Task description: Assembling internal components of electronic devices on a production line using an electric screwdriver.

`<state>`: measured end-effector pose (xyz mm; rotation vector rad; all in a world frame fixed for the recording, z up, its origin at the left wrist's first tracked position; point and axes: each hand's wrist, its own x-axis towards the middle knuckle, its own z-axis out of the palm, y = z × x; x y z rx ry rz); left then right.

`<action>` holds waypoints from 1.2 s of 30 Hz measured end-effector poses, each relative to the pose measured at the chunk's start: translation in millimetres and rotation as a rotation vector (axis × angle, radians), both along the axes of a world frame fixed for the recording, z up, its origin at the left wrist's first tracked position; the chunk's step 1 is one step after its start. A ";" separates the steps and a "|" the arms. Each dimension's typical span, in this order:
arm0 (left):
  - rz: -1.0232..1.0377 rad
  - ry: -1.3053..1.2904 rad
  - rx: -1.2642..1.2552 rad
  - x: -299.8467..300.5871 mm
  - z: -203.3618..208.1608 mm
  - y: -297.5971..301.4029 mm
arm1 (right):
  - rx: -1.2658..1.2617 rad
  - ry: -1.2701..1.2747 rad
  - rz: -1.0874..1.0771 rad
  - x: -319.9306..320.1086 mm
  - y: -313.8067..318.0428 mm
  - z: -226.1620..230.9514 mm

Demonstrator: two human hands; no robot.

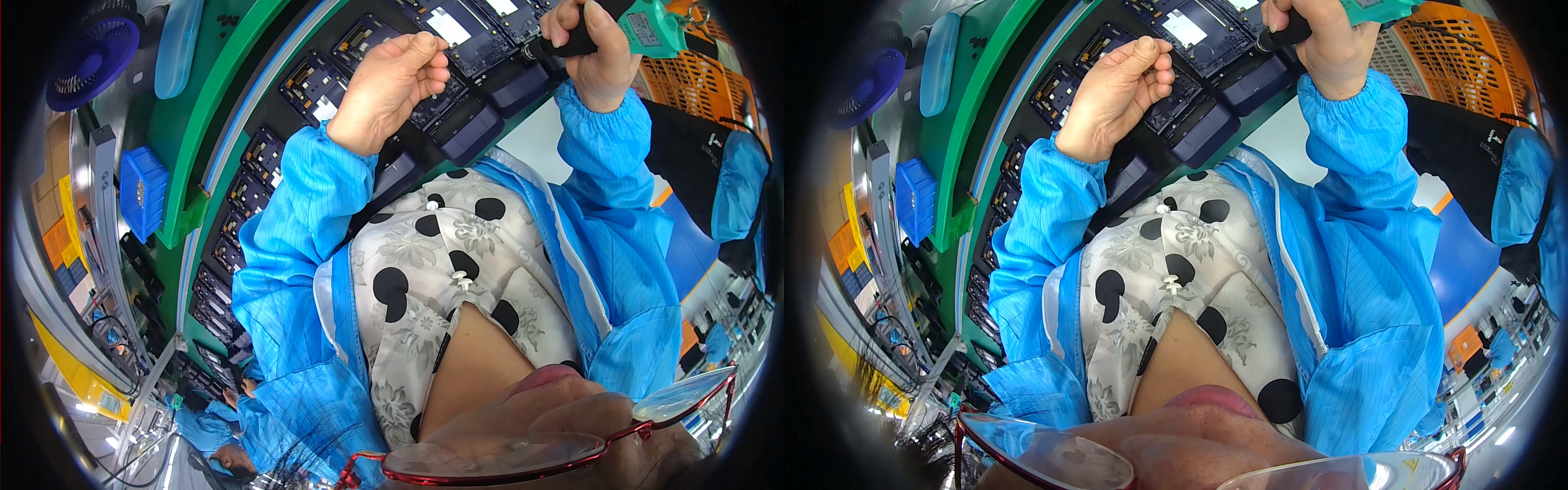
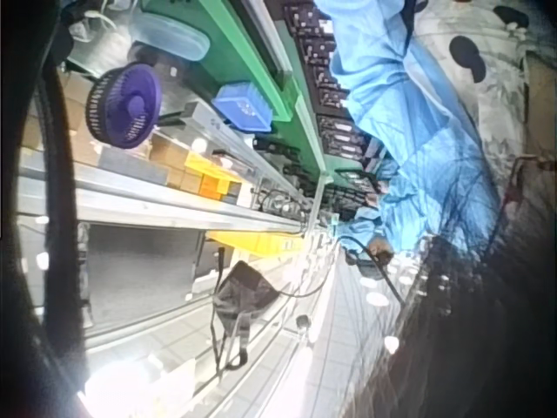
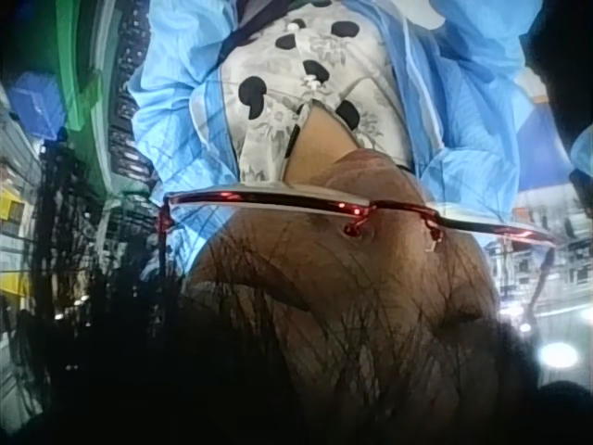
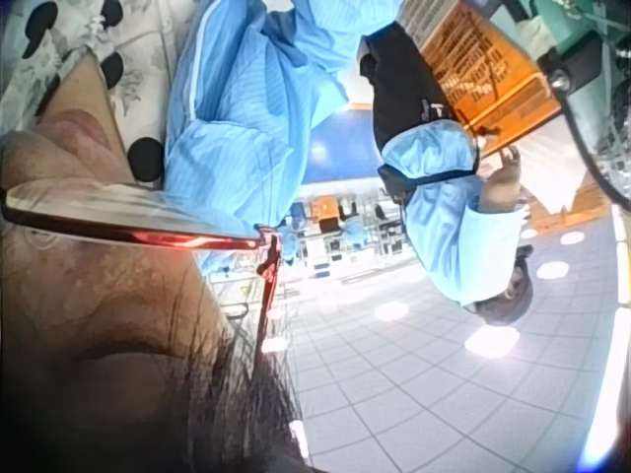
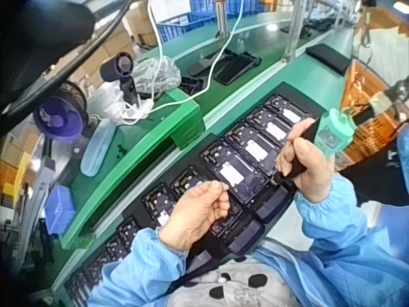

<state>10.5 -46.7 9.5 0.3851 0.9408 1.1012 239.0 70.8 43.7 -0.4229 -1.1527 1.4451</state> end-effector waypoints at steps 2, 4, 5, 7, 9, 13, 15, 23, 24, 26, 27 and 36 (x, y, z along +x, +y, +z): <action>0.007 0.035 0.007 3.2 1.8 -0.1 | -0.021 -0.015 0.003 0.3 -2.3 2.8; 0.020 0.053 0.007 5.7 5.4 -0.5 | -0.026 -0.021 0.002 0.4 -1.8 3.5; 0.035 0.072 0.009 6.5 6.8 -0.4 | -0.030 -0.025 0.003 0.1 -1.5 3.5; 0.055 0.084 -0.004 8.2 8.4 -0.4 | -0.028 -0.032 0.005 -1.2 -2.1 3.8; 0.074 0.096 -0.017 9.2 11.3 0.0 | -0.026 -0.040 0.006 -1.8 -1.1 4.4; 0.094 0.141 0.004 10.2 20.6 5.7 | -0.025 -0.059 0.023 -7.6 0.9 1.2; 0.111 0.167 0.014 8.8 27.0 4.9 | -0.003 -0.177 0.117 -10.4 3.9 5.6; 0.136 0.151 0.024 -29.6 16.4 10.7 | 0.082 -0.285 0.159 -60.4 33.6 -15.1; 0.126 0.144 0.027 -30.7 14.3 7.2 | 0.092 -0.271 0.161 -62.5 34.7 -15.6; 0.126 0.160 0.004 -26.8 20.1 1.2 | 0.072 -0.288 0.109 -63.3 38.4 -19.2; 0.105 0.141 0.017 -26.8 19.0 -3.6 | 0.061 -0.297 0.083 -62.7 40.0 -20.0; 0.119 0.127 -0.071 -10.4 16.7 -22.2 | 0.201 -0.184 -0.048 -44.1 34.6 -22.0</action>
